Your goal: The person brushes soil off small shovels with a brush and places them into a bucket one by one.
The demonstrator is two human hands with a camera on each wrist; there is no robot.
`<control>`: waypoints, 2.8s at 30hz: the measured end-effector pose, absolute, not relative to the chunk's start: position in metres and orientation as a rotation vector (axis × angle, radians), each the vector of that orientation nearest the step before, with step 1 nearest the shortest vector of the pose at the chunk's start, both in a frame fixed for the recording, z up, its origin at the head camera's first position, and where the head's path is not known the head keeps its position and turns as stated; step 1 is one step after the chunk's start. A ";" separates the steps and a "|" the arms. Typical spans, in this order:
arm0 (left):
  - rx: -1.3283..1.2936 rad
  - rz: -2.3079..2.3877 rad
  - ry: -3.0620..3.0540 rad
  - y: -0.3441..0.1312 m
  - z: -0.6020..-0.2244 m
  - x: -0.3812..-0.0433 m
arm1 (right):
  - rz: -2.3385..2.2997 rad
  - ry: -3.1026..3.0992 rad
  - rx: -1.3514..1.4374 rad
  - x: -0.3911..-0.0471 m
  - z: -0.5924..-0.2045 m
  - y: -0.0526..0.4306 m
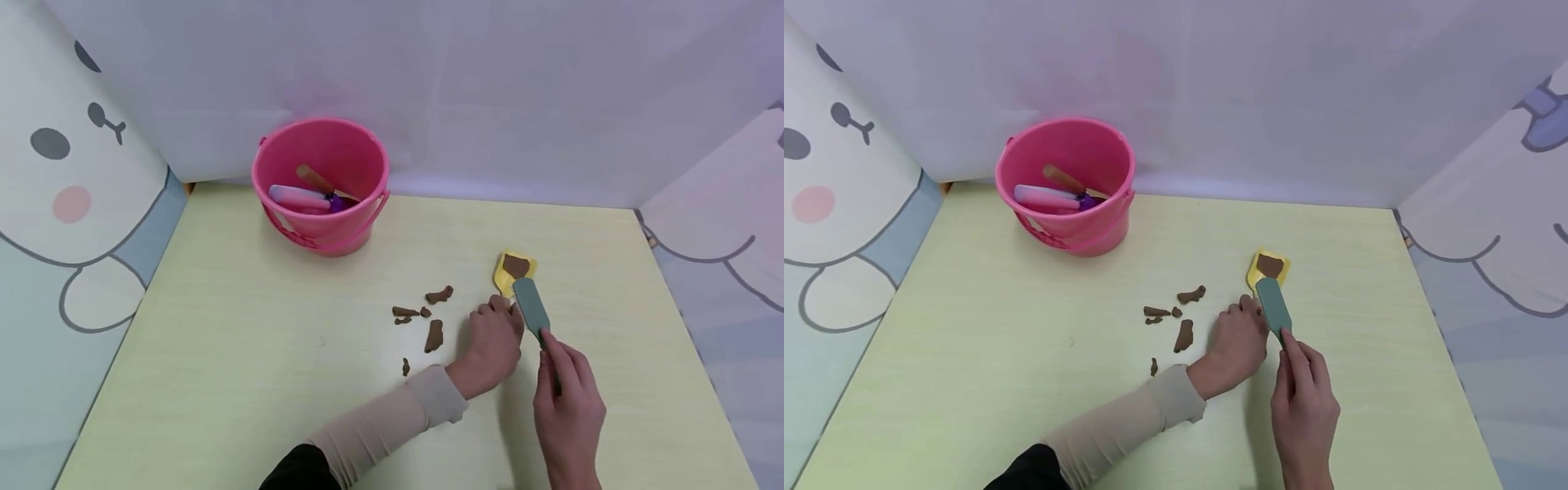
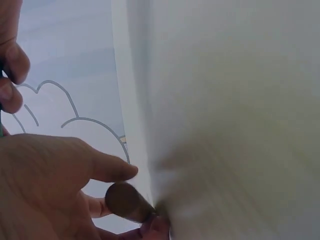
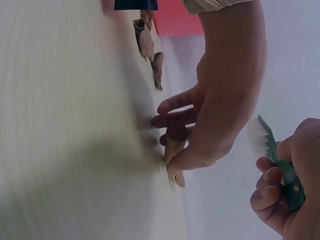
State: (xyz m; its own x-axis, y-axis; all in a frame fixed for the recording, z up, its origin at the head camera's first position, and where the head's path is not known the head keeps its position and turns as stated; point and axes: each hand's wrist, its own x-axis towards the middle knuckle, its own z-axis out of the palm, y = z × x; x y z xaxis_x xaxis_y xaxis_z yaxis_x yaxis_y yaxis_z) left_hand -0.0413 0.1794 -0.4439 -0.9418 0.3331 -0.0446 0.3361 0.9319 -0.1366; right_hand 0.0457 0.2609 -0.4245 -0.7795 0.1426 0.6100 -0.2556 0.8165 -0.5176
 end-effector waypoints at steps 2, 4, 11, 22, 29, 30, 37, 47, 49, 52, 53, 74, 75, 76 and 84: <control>0.485 -0.248 3.081 0.180 -0.445 -0.044 | 0.789 -2.344 0.082 0.046 -0.425 0.260; 0.467 -0.257 3.099 0.180 -0.447 -0.046 | 0.782 -2.370 0.072 0.046 -0.424 0.260; 0.412 -0.238 3.080 0.180 -0.449 -0.056 | 0.785 -2.369 0.062 0.046 -0.425 0.259; 0.354 -0.162 3.138 0.177 -0.451 -0.068 | 0.779 -2.408 0.067 0.046 -0.422 0.258; 0.420 -0.258 3.158 0.175 -0.455 -0.070 | 0.770 -2.456 0.046 0.049 -0.421 0.259; 0.436 -0.266 3.155 0.174 -0.454 -0.070 | 0.770 -2.459 0.045 0.049 -0.421 0.259; 0.496 -0.167 3.199 0.165 -0.447 -0.066 | 0.772 -2.388 0.078 0.048 -0.421 0.259; 0.543 0.009 3.339 0.136 -0.436 -0.060 | 0.772 -2.369 0.073 0.049 -0.420 0.260; 0.592 0.056 3.311 0.127 -0.433 -0.059 | 0.765 -2.382 0.063 0.049 -0.420 0.260; 0.643 0.139 3.280 0.113 -0.430 -0.059 | 0.763 -2.381 0.062 0.048 -0.419 0.261; 0.654 0.162 3.274 0.109 -0.429 -0.058 | 0.762 -2.380 0.064 0.048 -0.419 0.261; 0.637 0.267 3.355 0.068 -0.422 -0.042 | 0.795 -2.503 -0.007 0.050 -0.418 0.258; 0.648 0.267 3.351 0.066 -0.421 -0.041 | 0.797 -2.498 0.000 0.050 -0.418 0.258; 0.656 0.260 3.352 0.065 -0.420 -0.040 | 0.801 -2.486 0.012 0.050 -0.418 0.258; 0.665 0.297 3.385 0.053 -0.418 -0.033 | 0.810 -2.403 0.088 0.047 -0.422 0.254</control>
